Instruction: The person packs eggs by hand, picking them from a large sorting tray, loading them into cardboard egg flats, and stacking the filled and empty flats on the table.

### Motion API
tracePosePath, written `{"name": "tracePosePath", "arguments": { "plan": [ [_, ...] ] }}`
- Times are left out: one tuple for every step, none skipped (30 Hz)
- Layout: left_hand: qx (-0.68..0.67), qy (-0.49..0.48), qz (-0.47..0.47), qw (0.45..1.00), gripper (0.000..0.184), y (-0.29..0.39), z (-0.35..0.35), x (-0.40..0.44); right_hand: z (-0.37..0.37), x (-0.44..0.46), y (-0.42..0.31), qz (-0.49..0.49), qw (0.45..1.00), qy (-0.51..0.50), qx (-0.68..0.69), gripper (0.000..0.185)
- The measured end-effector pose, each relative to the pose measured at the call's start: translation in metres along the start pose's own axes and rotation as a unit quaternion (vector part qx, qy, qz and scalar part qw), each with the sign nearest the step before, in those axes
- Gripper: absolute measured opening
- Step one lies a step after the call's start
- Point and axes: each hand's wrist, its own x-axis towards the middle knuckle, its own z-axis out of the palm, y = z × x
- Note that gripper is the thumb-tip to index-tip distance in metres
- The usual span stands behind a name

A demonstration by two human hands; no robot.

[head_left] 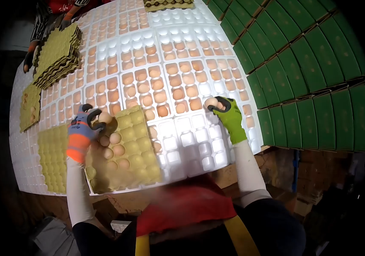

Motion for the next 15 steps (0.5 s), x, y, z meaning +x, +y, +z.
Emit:
{"name": "tracePosePath", "arguments": {
  "plan": [
    [-0.107,-0.004,0.041,0.993,0.047,0.022,0.005,0.005,-0.004,0.014,0.001,0.077,0.997,-0.007,0.012,0.047],
    [-0.078,0.026,0.127,0.988,0.044,0.044,0.024,0.015,-0.005,0.019,0.003,0.076,0.997,-0.007,0.018,0.047],
    [-0.104,0.025,0.145,0.984,0.045,0.071,0.046,0.025,-0.004,0.024,0.007,0.030,0.996,-0.040,-0.071,0.049],
    [-0.121,0.021,0.145,0.982,0.045,0.112,0.059,0.034,-0.004,0.026,0.009,-0.014,0.984,-0.073,-0.162,0.051],
    [-0.128,0.023,0.173,0.976,0.045,0.143,0.079,0.049,-0.006,0.025,0.006,-0.007,0.984,-0.109,-0.139,0.047],
    [-0.102,0.061,0.180,0.976,0.047,0.168,0.109,0.066,-0.006,0.026,0.018,-0.006,0.984,-0.111,-0.138,0.047],
    [-0.120,0.035,0.155,0.980,0.049,0.200,0.124,0.082,-0.003,0.031,0.032,-0.008,0.997,-0.072,-0.018,0.045],
    [-0.063,0.014,0.151,0.986,0.048,0.228,0.136,0.099,-0.002,0.039,0.043,-0.010,0.994,-0.034,0.104,0.044],
    [-0.020,0.037,0.181,0.983,0.045,0.249,0.154,0.113,-0.003,0.051,0.051,0.011,0.983,-0.040,0.180,0.041],
    [0.015,-0.033,0.140,0.990,0.041,0.271,0.160,0.125,-0.003,0.061,0.055,0.004,0.979,-0.017,0.205,0.041],
    [0.040,-0.035,0.135,0.989,0.032,0.280,0.179,0.135,0.000,0.072,0.056,0.006,0.977,-0.031,0.211,0.040],
    [0.067,-0.038,0.132,0.988,0.024,0.287,0.190,0.139,0.003,0.080,0.061,0.009,0.975,-0.045,0.219,0.039],
    [0.073,-0.043,0.130,0.988,0.024,0.287,0.199,0.136,0.011,0.085,0.074,-0.080,0.980,-0.035,0.177,0.038],
    [0.004,-0.022,0.121,0.992,0.024,0.288,0.197,0.127,0.005,0.088,0.074,-0.078,0.979,-0.035,0.184,0.038],
    [-0.066,-0.001,0.113,0.991,0.025,0.289,0.192,0.119,-0.010,0.091,0.068,0.032,0.951,-0.085,0.297,0.037]
  ]
}}
